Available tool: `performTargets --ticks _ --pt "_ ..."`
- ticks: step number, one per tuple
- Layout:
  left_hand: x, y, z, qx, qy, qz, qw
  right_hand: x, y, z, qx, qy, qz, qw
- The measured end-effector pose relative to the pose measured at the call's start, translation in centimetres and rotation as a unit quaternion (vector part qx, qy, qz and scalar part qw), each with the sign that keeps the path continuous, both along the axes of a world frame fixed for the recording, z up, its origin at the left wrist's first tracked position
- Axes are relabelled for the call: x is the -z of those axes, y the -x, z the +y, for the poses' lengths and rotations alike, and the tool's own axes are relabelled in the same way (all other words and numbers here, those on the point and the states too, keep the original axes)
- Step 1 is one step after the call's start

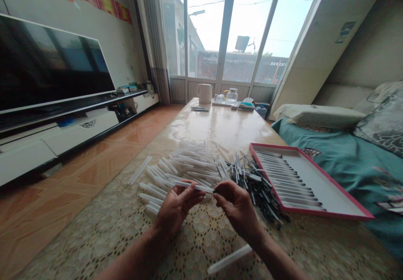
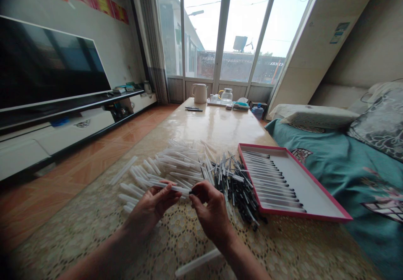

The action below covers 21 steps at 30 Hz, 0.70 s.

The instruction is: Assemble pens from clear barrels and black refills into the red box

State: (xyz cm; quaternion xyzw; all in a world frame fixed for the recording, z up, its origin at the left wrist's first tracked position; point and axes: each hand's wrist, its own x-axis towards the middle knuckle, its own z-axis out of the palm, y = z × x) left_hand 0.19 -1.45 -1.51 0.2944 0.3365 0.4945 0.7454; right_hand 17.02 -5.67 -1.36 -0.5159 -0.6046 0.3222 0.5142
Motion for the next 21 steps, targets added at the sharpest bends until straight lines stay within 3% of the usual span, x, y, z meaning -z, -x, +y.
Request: performTargets --ticks 7,14,21 --pt "0.0 0.0 0.0 0.018 -0.008 0.0 1.0 0.0 0.3 0.2 0.0 0.033 0.062 0.998" --pt "-0.2 0.0 0.0 0.057 -0.03 -0.015 0.998 1.2 -0.3 0.3 -0.02 0.06 -0.015 0.998" --pt "0.0 0.0 0.2 0.025 -0.012 -0.003 1.0 0.2 -0.3 0.0 -0.028 0.022 -0.088 0.996"
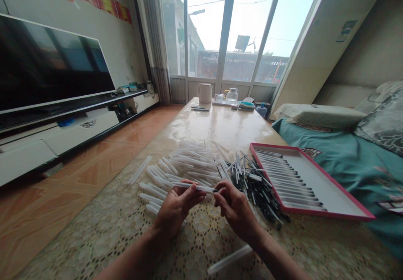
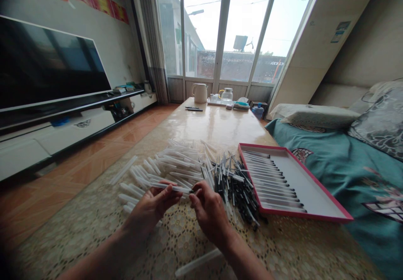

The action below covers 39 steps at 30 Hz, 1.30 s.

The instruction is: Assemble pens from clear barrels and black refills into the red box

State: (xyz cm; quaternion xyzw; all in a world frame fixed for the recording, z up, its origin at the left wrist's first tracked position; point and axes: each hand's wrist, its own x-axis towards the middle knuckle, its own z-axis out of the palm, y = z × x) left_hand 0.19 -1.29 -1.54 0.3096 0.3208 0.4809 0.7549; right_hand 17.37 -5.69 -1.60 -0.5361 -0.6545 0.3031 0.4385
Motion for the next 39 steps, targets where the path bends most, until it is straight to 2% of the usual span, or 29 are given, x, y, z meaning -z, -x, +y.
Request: performTargets --ticks 5,11,17,22,27,33,39 --pt "0.11 0.01 -0.16 0.024 -0.018 -0.003 1.0 0.25 -0.03 -0.06 -0.011 0.009 -0.017 1.0" --pt "0.09 -0.02 -0.14 0.001 -0.009 -0.001 1.0 0.03 0.04 -0.02 -0.009 0.009 -0.032 0.999" --pt "0.02 -0.02 -0.16 0.025 -0.026 0.0 0.999 0.18 0.01 -0.07 -0.018 0.024 -0.032 0.999" --pt "-0.03 -0.02 -0.24 -0.001 -0.01 0.012 1.0 -0.06 -0.03 -0.17 -0.012 0.016 -0.041 0.999" --pt "0.02 -0.07 -0.25 0.023 -0.03 0.01 0.999 -0.08 0.12 -0.14 -0.006 0.025 -0.037 0.999" --pt "0.0 0.04 -0.17 0.001 -0.023 0.014 1.0 -0.14 -0.08 -0.1 -0.007 0.016 -0.041 0.999" --pt "-0.16 -0.16 -0.15 0.023 -0.032 0.011 0.999 0.07 0.04 -0.03 -0.005 0.024 -0.033 0.999"
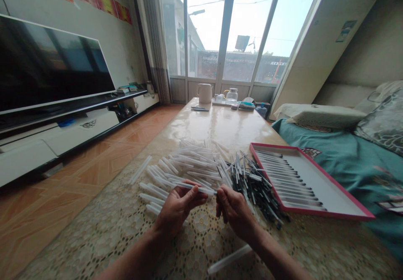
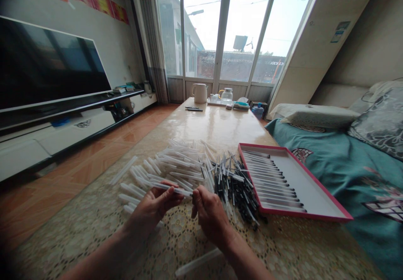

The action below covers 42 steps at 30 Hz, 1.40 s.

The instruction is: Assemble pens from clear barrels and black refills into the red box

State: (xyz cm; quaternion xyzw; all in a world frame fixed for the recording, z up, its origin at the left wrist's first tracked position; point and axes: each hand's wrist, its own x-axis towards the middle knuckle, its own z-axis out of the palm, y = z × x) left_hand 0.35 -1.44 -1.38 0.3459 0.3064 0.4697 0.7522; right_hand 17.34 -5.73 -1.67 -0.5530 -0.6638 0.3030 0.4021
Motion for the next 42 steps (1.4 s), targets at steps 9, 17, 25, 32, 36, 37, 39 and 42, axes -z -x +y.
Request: performTargets --ticks 9,17,25,32,36,37,39,42 --pt "0.1 0.1 0.0 -0.01 0.003 0.002 1.0 -0.1 0.1 -0.1 -0.008 -0.013 -0.023 1.0" --pt "0.4 0.0 0.0 -0.027 0.008 0.003 1.0 -0.2 0.0 -0.2 -0.012 -0.018 -0.02 1.0" --pt "0.1 0.1 0.0 -0.002 -0.014 0.01 1.0 0.5 0.3 -0.2 -0.013 0.019 0.03 0.999" --pt "0.3 0.0 -0.4 0.02 -0.12 0.117 0.986 -0.1 0.2 -0.2 -0.019 -0.051 -0.055 0.997" --pt "0.8 -0.2 -0.3 0.004 -0.195 0.181 0.964 0.4 0.2 -0.1 -0.046 -0.088 -0.096 0.99" --pt "0.8 -0.1 -0.3 -0.016 -0.198 0.192 0.961 0.6 0.0 0.1 -0.027 -0.095 -0.099 0.99" --pt "0.2 0.2 -0.4 -0.063 -0.216 0.245 0.943 1.0 -0.4 0.4 0.027 -0.095 -0.079 0.992" --pt "-1.8 0.6 -0.9 -0.067 -0.285 0.381 0.877 1.4 -1.1 0.7 0.1 -0.075 -0.015 0.992"
